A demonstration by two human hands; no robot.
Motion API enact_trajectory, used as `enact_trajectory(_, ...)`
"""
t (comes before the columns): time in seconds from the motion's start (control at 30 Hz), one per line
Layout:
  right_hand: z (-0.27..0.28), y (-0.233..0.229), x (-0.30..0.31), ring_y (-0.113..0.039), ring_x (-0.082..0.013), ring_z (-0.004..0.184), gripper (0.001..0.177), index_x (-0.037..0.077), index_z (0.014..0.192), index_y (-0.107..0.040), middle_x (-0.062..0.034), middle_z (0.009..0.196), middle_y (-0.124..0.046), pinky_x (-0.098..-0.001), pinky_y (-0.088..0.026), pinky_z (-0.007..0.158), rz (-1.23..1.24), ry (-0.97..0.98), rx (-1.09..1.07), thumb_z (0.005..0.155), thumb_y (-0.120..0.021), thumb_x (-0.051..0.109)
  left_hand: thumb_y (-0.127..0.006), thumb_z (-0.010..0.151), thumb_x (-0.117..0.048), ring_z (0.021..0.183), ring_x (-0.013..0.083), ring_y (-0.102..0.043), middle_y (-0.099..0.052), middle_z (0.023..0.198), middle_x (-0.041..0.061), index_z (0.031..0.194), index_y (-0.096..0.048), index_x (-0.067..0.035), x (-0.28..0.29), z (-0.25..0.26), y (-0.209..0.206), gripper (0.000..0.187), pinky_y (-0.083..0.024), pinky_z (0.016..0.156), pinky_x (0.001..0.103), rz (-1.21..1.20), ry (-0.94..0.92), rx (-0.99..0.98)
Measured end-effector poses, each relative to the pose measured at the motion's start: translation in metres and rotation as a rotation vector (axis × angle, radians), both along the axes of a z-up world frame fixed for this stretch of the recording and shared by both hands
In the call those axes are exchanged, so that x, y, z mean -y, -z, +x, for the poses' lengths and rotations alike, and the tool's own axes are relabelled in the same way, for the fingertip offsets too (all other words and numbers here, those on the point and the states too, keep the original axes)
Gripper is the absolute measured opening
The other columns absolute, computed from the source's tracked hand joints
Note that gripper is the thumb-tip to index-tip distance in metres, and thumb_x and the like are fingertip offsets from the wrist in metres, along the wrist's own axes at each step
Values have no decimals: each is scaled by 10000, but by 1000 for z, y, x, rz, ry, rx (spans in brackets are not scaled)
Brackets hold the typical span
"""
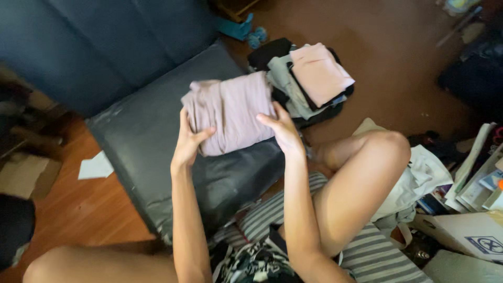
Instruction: The person folds several garments one by one on a black chair, including a dark short-sleeved shirt, a light pink floral top, a beige long-sleeved shirt, and a white t-shirt. Each item is smoothed, folded into a compact rectangle, and placed on a growing stack to the right.
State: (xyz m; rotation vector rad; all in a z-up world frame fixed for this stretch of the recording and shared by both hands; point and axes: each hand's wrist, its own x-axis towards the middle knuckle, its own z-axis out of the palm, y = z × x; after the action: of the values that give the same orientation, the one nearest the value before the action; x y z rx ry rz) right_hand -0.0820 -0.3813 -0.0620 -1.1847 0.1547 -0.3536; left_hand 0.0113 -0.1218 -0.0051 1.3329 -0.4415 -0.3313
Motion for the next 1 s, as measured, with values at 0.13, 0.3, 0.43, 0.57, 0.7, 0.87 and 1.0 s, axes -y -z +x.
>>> enact_trajectory(0.13,-9,-28,47,-564,-230,1272,756,-73,1484,-449,-149,1394,-585,-372,-416,1123,121,212,80,832,-794,92,-846,726,8,1346,218,-502,-470,1473,111,1590,-281,-91,80,48,-31,1037,-464,1058,392,27,228,21)
enact_trajectory(0.3,1,-39,126,-520,-222,1353,760,-17,1525,-402,-120,1462,-544,-367,-363,1184,166,527,220,867,-771,73,-905,769,15,1525,242,-369,-384,1647,136,1649,-246,-58,224,131,-46,1103,-312,1269,364,93,477,397)
enact_trajectory(0.43,26,-4,189,-503,-238,1385,749,-40,1549,-407,-131,1489,-546,-381,-337,1223,249,674,249,911,-773,105,-922,799,-51,1541,244,-377,-425,1648,142,1637,-307,-48,332,183,-21,1040,-286,1299,353,98,622,442)
enact_trajectory(0.57,51,86,230,-476,-224,1369,790,-17,1537,-348,-120,1490,-495,-386,-336,1185,154,794,74,906,-784,171,-909,789,-160,1511,288,-433,-473,1608,151,1578,-410,-63,409,208,38,939,-361,1269,397,360,543,552)
enact_trajectory(0.7,51,178,243,-683,-314,1035,697,16,1476,-498,-180,1286,-680,-454,-506,815,79,747,-543,879,-717,299,-792,876,-295,1451,390,-371,-434,1554,145,1509,-506,-205,441,178,109,701,-342,1132,587,975,425,737)
enact_trajectory(0.87,49,207,243,-681,-344,1189,642,-48,1419,-480,-220,1299,-689,-403,-503,1020,-296,849,-475,918,-727,267,-710,890,-297,1350,438,-437,-447,1482,167,1432,-509,-119,452,160,133,605,-379,1035,674,1028,313,847)
enact_trajectory(1.0,46,186,239,-652,-410,1181,678,-48,1396,-489,-278,1263,-675,-425,-504,983,-434,737,-761,889,-752,315,-709,866,-242,1223,465,-500,-502,1364,188,1341,-560,-70,450,163,133,527,-404,978,666,1133,270,909)
